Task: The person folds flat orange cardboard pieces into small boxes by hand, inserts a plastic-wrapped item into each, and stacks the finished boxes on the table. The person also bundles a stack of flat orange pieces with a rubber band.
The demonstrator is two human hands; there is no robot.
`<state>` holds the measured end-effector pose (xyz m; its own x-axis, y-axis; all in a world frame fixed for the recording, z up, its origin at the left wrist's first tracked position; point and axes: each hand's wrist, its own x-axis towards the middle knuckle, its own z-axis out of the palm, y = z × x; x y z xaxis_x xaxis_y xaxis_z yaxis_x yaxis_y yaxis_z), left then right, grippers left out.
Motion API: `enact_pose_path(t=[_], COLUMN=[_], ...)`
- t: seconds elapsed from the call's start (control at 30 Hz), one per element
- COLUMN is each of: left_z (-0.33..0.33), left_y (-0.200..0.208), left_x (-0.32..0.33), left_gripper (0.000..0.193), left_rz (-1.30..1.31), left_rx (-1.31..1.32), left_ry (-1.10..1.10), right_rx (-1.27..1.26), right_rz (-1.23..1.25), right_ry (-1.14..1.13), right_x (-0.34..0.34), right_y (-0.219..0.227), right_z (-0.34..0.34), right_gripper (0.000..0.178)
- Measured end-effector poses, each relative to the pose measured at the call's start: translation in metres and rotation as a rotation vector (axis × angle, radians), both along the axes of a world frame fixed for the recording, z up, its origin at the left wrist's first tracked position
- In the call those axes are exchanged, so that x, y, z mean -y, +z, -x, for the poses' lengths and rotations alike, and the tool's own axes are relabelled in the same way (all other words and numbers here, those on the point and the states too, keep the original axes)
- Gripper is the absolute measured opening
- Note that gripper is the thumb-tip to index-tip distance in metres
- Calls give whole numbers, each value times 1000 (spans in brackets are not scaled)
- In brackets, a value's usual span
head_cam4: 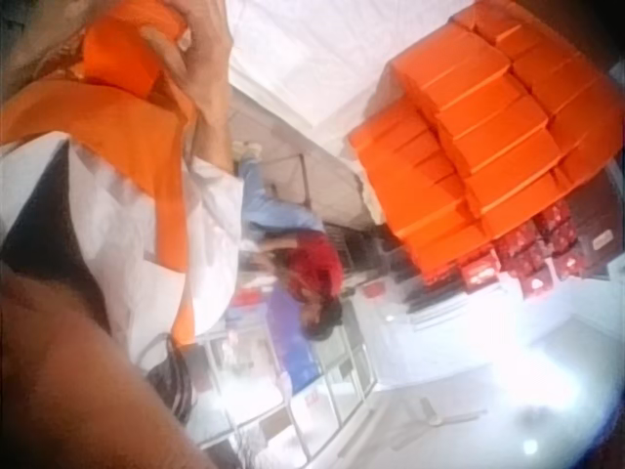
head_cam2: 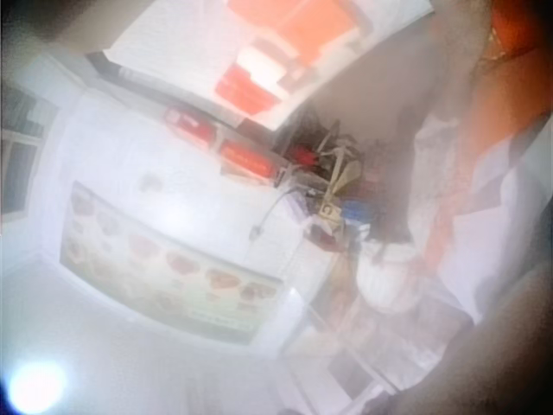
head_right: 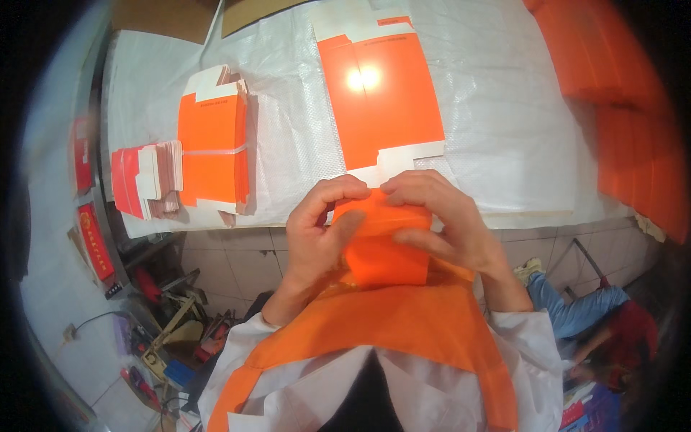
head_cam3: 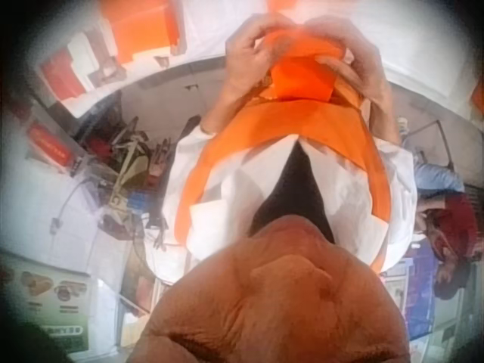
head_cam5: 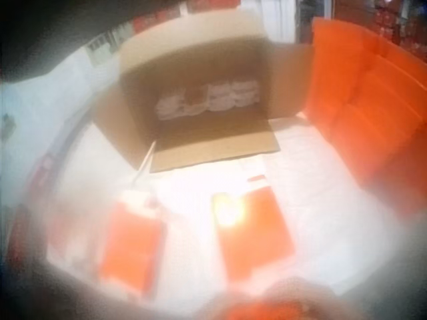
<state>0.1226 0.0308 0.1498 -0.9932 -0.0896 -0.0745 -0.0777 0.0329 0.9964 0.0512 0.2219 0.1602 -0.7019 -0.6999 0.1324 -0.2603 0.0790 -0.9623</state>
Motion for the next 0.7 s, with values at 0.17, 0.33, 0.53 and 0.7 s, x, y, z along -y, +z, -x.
enact_pose_path(t=[0.17, 0.33, 0.53, 0.7], left_z=[3, 1, 3, 3], left_y=[3, -3, 5, -3], left_x=[0, 5, 0, 3], left_gripper=[36, 35, 24, 20], left_rz=[163, 165, -31, 19], left_rx=[-252, -239, -44, -112], left_ry=[-117, -146, -74, -104], right_rx=[79, 65, 135, 144], right_rz=[-7, 52, 27, 10], right_ry=[-78, -38, -127, -127], right_x=[0, 0, 5, 7], right_y=[-5, -4, -4, -7], right_z=[-5, -1, -4, -3], right_gripper=[34, 30, 22, 17])
